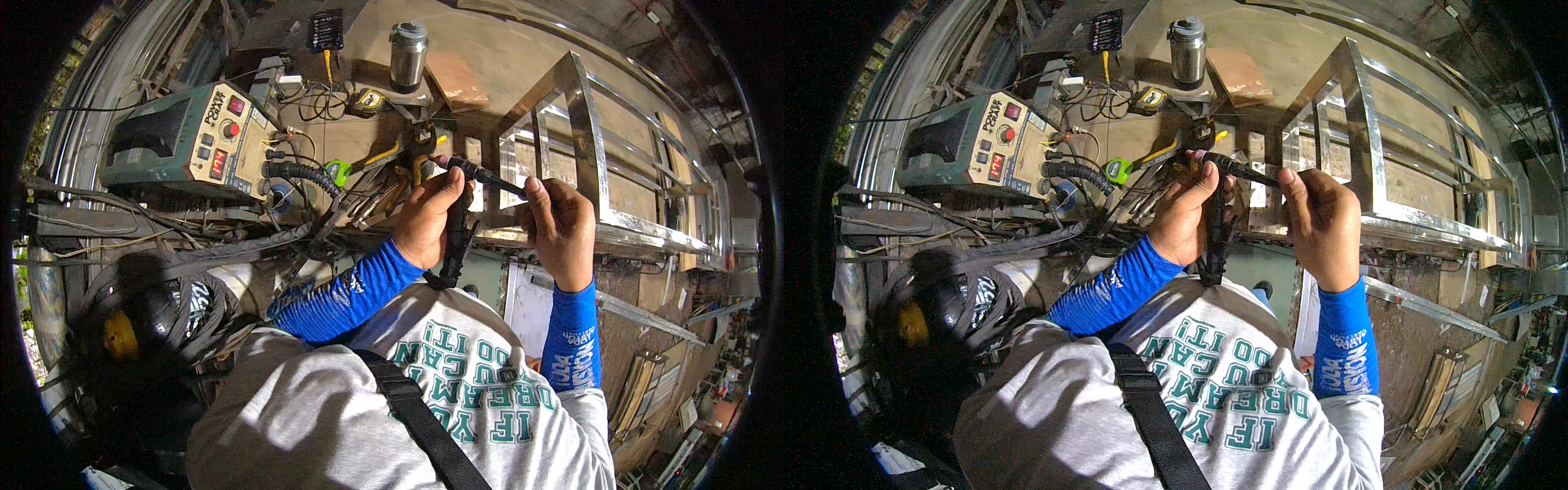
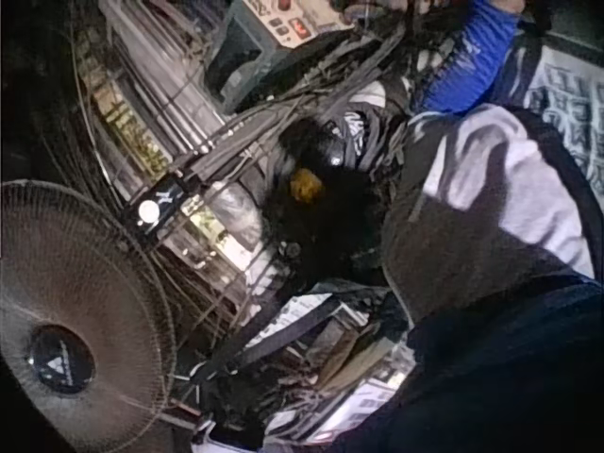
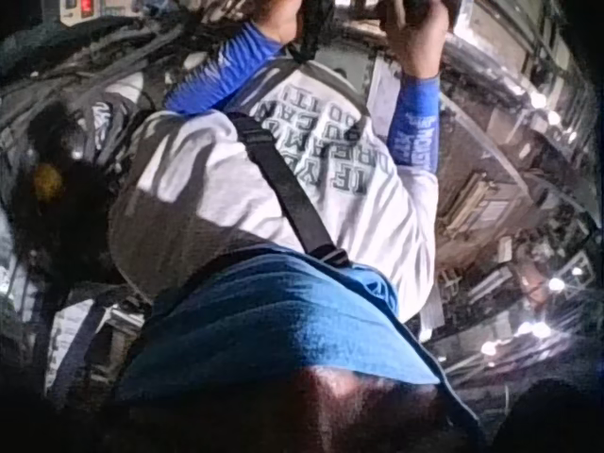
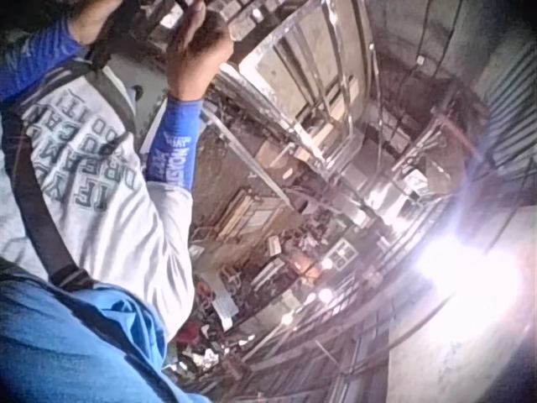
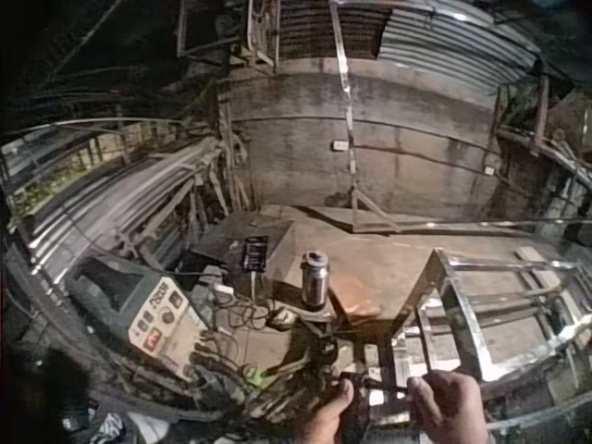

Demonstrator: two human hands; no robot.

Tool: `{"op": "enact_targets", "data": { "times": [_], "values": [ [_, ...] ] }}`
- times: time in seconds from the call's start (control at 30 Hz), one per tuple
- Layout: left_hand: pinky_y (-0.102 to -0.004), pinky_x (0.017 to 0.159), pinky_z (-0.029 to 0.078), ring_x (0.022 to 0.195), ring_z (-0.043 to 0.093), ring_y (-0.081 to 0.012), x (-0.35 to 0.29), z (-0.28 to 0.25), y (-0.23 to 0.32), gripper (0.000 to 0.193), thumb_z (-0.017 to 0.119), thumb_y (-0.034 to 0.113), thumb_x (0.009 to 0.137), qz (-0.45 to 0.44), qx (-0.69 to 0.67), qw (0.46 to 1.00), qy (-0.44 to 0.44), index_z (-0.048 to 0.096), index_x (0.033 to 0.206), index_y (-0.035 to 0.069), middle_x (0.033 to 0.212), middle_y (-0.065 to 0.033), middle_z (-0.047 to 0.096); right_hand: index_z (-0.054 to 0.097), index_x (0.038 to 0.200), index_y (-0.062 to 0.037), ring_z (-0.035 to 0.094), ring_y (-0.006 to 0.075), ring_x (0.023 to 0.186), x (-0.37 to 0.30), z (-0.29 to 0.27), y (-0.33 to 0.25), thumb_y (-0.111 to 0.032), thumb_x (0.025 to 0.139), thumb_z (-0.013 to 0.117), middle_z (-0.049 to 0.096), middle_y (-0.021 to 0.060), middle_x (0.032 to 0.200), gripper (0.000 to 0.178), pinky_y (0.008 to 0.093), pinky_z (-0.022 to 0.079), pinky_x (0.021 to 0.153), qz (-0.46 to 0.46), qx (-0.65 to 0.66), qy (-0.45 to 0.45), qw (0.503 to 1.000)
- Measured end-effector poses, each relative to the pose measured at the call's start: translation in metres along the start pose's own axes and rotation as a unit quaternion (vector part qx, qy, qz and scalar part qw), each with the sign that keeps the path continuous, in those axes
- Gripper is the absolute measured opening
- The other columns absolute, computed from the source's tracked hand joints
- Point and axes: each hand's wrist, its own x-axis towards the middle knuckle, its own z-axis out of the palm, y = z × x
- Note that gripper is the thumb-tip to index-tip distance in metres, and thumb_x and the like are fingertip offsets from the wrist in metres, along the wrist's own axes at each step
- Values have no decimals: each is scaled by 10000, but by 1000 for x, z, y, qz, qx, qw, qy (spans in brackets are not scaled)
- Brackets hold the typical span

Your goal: The person positions a metal frame on a workbench, then uses a welding torch to tack weld a metal bar to the frame. They then use an angle grinder to smooth the welded joint and inspect the result.

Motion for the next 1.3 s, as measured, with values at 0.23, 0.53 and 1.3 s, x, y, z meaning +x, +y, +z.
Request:
{"op": "enact_targets", "data": {
  "times": [0.23,0.53,1.3],
  "values": [
    [-294,759,530,916,641,-102,4,-11,-6,213,673,346,1062,2,21,999,-40,684,1206,189,1001,57,660,679,1063,50,658,115,831,-2,5,31,42,976,717,711,73,942,95,254,538,776,-220,30,90,971],
    [-273,763,502,876,605,-95,4,-15,-2,425,645,460,1056,-22,32,999,-37,669,1288,104,986,41,654,689,1128,41,682,96,824,-15,-5,26,-9,1025,690,730,58,990,115,242,543,738,-244,160,196,936],
    [-289,1004,496,1110,653,-117,-17,6,-9,221,643,206,1085,104,65,989,-86,682,1257,73,1205,-26,725,658,1053,53,648,110,934,2,35,41,89,983,660,700,67,978,80,254,520,865,-211,85,39,973]
  ]
}}
